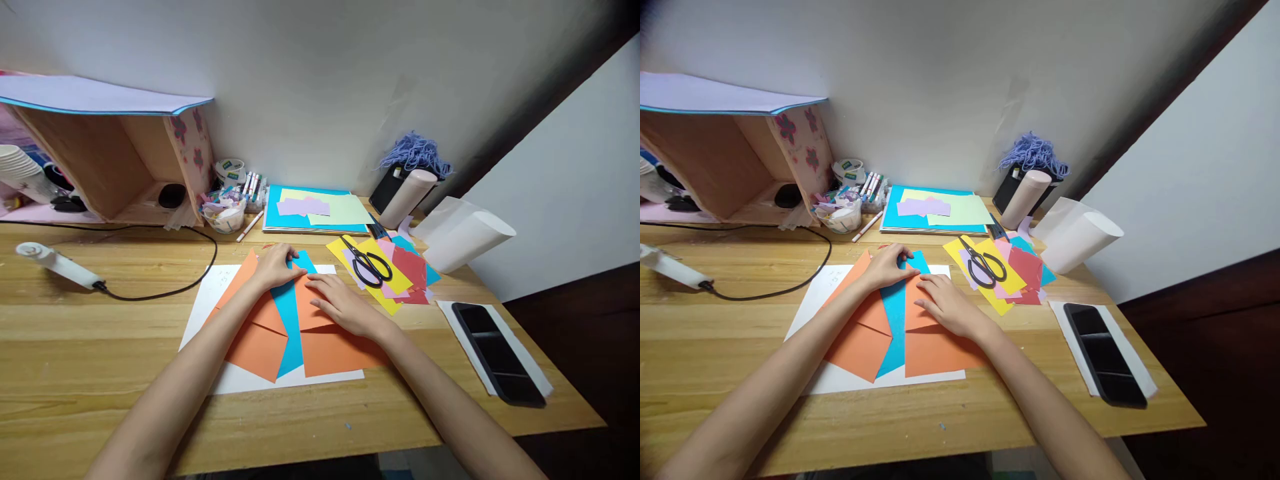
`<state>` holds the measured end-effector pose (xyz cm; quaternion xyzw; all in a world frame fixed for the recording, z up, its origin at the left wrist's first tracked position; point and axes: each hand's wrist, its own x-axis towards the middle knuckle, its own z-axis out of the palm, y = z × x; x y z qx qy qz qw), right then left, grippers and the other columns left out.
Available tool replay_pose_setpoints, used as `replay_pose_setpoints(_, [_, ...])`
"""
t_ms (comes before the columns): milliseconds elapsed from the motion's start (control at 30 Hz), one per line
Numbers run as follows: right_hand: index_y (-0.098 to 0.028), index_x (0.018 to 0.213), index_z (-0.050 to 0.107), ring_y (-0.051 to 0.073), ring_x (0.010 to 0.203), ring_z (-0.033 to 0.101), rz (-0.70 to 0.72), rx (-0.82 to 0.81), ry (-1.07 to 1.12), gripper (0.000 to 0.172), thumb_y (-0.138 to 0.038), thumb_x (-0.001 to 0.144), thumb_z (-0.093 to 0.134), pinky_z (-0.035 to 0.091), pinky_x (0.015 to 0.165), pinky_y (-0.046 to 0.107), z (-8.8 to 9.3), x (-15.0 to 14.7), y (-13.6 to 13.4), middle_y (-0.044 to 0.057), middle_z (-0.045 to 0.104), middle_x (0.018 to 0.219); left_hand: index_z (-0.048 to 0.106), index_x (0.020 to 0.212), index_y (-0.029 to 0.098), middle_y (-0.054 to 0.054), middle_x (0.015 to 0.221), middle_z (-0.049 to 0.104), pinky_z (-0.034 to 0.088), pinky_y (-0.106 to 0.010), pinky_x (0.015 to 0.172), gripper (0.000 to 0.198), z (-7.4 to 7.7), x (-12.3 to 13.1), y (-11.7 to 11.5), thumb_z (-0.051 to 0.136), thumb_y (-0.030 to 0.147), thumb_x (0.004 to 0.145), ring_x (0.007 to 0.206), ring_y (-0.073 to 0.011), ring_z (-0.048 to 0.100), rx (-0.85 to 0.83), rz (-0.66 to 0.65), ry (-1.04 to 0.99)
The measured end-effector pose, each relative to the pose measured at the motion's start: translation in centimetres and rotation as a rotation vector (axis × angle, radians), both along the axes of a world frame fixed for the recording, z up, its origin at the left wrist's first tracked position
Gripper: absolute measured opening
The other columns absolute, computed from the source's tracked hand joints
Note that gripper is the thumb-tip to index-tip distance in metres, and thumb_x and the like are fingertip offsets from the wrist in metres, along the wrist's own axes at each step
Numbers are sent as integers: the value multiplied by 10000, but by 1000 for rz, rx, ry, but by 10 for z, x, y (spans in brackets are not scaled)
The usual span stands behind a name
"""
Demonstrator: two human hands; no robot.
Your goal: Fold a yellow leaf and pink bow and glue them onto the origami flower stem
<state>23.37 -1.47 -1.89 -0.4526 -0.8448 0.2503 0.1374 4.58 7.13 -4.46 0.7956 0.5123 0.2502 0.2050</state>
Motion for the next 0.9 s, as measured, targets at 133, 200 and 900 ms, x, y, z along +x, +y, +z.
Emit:
replay_pose_setpoints(133, [-215,1205,490,190,1214,376,-2,34,57,354,-341,921,320,311,1028,383,-4,4,2,70,470,1285,553,838,190,-27,849,588,397,-297,652,361,-1,0,1,653,466,629,814,-204,551,1,-1,0])
replay_pose_setpoints(200, [-236,1205,494,182,1193,403,0,27,79,339,-291,925,311,331,1014,387,-5,9,5,51,498,1266,556,841,192,-24,845,589,396,-297,652,360,-2,-1,2,656,465,629,817,-204,552,3,-1,-1])
replay_pose_setpoints(900, [-253,1159,561,188,1019,488,0,223,203,375,-96,863,395,445,897,408,-26,12,8,21,611,1135,546,828,187,-26,828,584,400,-292,652,371,-9,-2,6,660,480,630,791,-192,546,43,-24,-10])
